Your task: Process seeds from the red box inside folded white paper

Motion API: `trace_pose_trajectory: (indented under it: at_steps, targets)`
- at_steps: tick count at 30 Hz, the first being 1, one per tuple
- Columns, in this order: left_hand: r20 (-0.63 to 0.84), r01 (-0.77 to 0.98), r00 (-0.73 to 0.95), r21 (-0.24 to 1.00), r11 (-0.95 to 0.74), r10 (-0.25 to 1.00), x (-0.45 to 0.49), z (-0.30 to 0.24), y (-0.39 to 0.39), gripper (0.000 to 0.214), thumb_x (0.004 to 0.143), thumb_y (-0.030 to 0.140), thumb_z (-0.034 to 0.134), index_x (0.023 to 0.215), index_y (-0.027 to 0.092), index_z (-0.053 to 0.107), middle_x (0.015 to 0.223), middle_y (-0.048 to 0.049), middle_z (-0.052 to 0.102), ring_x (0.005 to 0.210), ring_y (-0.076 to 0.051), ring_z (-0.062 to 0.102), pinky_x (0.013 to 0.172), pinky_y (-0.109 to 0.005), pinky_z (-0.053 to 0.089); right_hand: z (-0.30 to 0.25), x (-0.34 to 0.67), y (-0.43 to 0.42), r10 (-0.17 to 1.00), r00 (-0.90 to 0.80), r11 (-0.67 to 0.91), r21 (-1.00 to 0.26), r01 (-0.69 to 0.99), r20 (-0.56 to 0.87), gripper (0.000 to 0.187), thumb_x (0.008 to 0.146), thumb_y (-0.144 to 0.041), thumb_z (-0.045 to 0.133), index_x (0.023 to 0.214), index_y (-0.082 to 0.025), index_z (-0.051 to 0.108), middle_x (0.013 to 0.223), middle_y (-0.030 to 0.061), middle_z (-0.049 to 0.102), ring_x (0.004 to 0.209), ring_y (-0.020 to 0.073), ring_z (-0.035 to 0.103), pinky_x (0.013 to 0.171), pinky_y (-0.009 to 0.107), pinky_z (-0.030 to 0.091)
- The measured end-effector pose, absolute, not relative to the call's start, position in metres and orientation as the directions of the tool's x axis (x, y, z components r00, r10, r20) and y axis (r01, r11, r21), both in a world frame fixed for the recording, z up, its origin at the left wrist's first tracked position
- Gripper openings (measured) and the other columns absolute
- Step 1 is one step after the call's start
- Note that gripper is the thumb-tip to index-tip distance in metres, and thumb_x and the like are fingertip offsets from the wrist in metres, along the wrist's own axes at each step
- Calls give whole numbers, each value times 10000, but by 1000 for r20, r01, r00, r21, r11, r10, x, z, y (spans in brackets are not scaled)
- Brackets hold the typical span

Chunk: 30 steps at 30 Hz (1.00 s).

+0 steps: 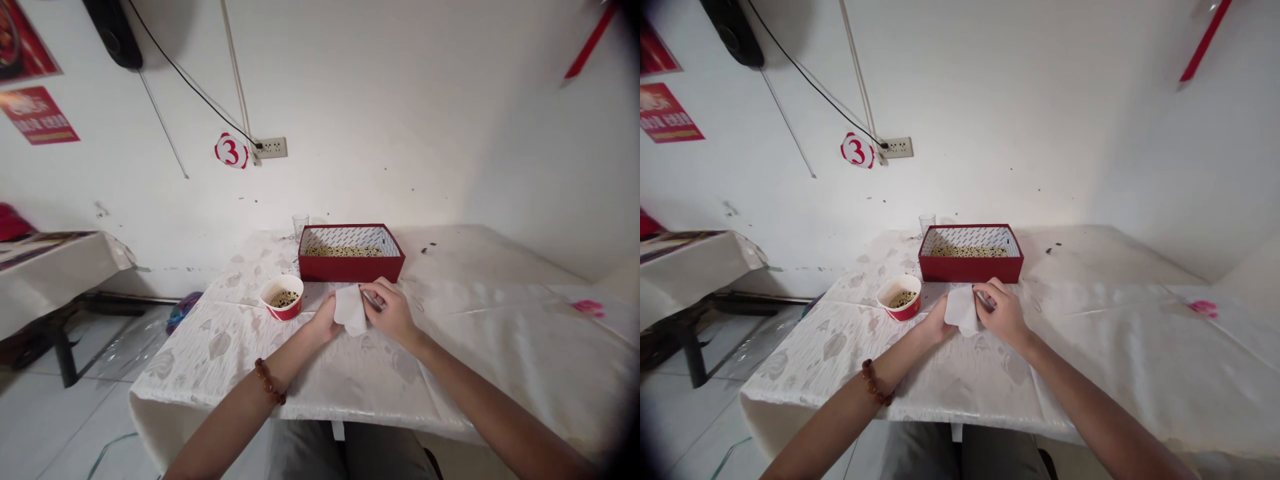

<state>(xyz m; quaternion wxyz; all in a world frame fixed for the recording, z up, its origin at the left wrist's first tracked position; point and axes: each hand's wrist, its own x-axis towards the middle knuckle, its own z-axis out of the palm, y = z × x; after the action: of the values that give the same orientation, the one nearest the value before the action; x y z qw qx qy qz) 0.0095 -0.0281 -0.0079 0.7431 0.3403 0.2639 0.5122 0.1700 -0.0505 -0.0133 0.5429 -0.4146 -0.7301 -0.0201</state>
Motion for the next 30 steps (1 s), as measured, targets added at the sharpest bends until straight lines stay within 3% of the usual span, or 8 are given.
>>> trace_pose_trajectory:
  at_steps: [9, 14, 23, 30]
  targets:
    - [-127, -572, 297, 770, 283, 946, 7, -21, -21, 397, 496, 195, 959, 695, 197, 616, 638, 36, 643, 604, -140, 592, 648, -287, 456, -12, 170, -51, 596, -57, 655, -443, 613, 801, 112, 975, -202, 628, 1028, -221, 725, 805, 3, 529, 625, 136, 493, 596, 293, 438]
    - [-96, -543, 308, 799, 258, 947, 8, -19, -21, 338, 561, 211, 955, 662, 215, 632, 593, 17, 614, 609, -165, 588, 640, -307, 465, -10, 169, -53, 581, -57, 665, -433, 608, 812, 124, 967, -202, 627, 1039, -221, 726, 809, 7, 539, 635, 141, 502, 591, 290, 442]
    - [-65, -523, 359, 812, 259, 931, 7, -17, -21, 307, 533, 201, 958, 685, 215, 691, 679, -42, 703, 770, -260, 701, 691, -339, 527, -8, 170, -55, 578, -92, 683, -419, 598, 811, 154, 978, -181, 594, 1049, -232, 721, 818, 14, 549, 647, 149, 500, 596, 298, 439]
    - [-62, -543, 230, 820, 181, 971, 7, -16, -27, 345, 463, 144, 965, 686, 180, 704, 664, -4, 707, 591, -140, 611, 582, -254, 449, -7, 171, -54, 578, -61, 654, -418, 631, 814, 130, 973, -205, 616, 1032, -232, 729, 808, 22, 556, 682, 166, 548, 617, 303, 462]
